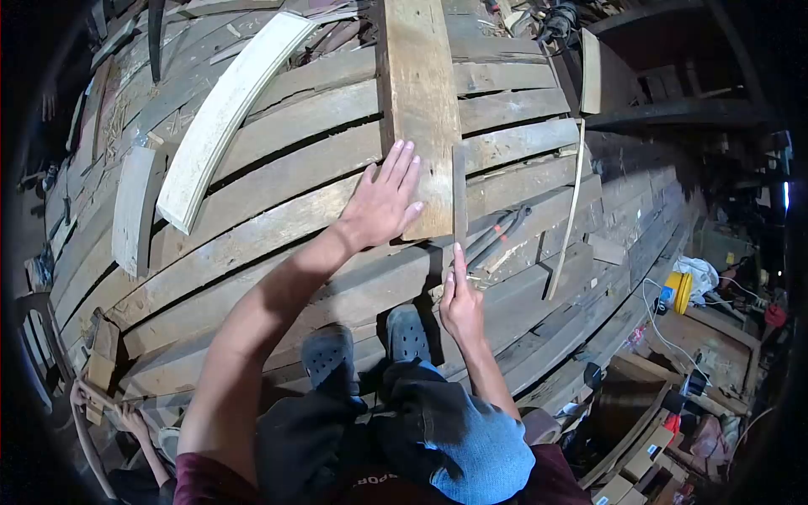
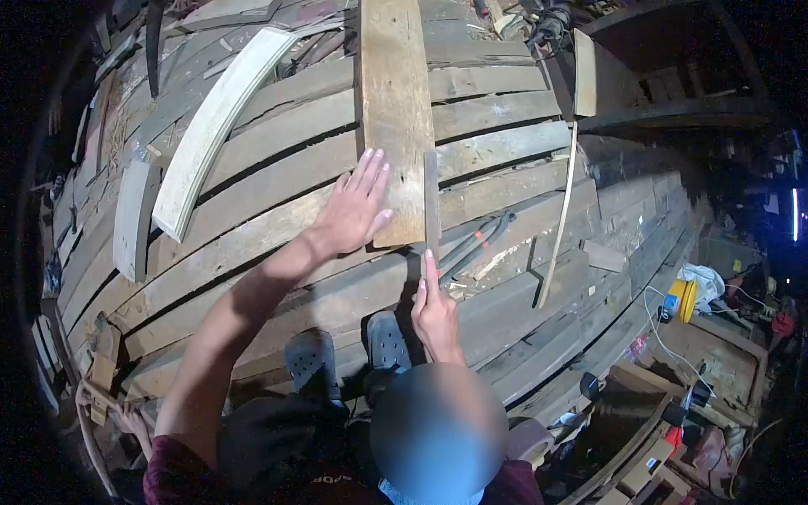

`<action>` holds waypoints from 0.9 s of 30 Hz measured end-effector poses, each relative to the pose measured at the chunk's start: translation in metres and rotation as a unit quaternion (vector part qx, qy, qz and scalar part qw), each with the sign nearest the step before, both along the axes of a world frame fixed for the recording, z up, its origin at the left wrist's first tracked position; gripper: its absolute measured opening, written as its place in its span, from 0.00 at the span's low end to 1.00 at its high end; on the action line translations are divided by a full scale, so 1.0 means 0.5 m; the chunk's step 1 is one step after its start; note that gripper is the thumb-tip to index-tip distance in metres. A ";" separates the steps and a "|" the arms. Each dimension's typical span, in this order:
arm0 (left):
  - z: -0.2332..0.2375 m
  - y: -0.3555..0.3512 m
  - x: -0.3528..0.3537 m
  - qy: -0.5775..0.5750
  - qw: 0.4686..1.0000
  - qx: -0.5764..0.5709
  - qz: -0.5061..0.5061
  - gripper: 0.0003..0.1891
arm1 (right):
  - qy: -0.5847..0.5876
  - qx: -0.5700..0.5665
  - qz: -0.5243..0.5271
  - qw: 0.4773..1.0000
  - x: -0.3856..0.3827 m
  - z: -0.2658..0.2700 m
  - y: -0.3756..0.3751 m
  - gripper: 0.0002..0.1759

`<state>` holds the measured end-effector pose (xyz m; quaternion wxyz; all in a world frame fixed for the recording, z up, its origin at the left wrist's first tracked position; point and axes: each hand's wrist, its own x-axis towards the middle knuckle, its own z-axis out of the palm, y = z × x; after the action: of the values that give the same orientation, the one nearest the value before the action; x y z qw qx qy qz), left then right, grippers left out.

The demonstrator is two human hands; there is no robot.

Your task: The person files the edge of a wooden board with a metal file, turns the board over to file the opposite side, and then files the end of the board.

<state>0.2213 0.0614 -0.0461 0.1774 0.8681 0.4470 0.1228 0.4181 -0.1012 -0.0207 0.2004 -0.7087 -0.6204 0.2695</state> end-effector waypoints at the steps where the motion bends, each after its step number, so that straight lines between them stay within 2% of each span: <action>1: -0.002 -0.001 0.001 -0.003 1.000 0.000 0.000 0.40 | -0.007 -0.007 0.003 1.000 0.001 -0.003 0.000 0.33; 4: -0.004 0.000 0.001 0.002 1.000 -0.009 -0.003 0.40 | -0.001 -0.034 0.002 0.999 0.007 -0.010 -0.001 0.33; 7: -0.001 0.000 0.003 0.001 1.000 -0.010 0.007 0.40 | 0.011 0.044 0.034 0.998 0.006 -0.009 0.006 0.35; 8: -0.002 0.000 0.003 0.005 1.000 0.007 0.007 0.40 | 0.049 -0.001 0.014 0.999 0.009 -0.012 0.002 0.37; 12: 0.001 -0.002 0.006 0.024 1.000 0.010 0.011 0.40 | 0.061 -0.049 -0.025 0.997 -0.004 -0.005 0.021 0.41; 15: -0.002 -0.002 0.006 0.016 1.000 0.007 0.013 0.40 | -0.015 0.007 0.011 1.000 -0.003 -0.008 0.048 0.44; 16: -0.002 -0.001 0.007 0.019 1.000 0.006 0.014 0.41 | -0.016 -0.026 -0.012 0.999 -0.004 -0.005 0.060 0.44; 19: 0.001 0.000 0.005 0.009 1.000 0.004 0.011 0.41 | -0.089 0.008 0.018 0.996 -0.007 0.012 0.101 0.43; 23: -0.006 -0.002 0.006 0.012 1.000 0.010 0.013 0.41 | -0.191 0.085 0.060 0.976 -0.001 -0.006 0.134 0.38; 24: -0.004 -0.001 0.005 0.016 1.000 0.004 0.010 0.41 | -0.197 0.006 0.029 0.980 -0.018 0.018 0.142 0.36; 27: 0.000 -0.001 0.005 0.008 1.000 -0.004 0.013 0.41 | -0.280 0.130 0.069 0.948 -0.018 -0.002 0.156 0.37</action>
<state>0.2237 0.0607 -0.0461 0.1759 0.8622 0.4604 0.1166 0.4093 -0.0233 -0.0216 0.0898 -0.6785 -0.7290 -0.0101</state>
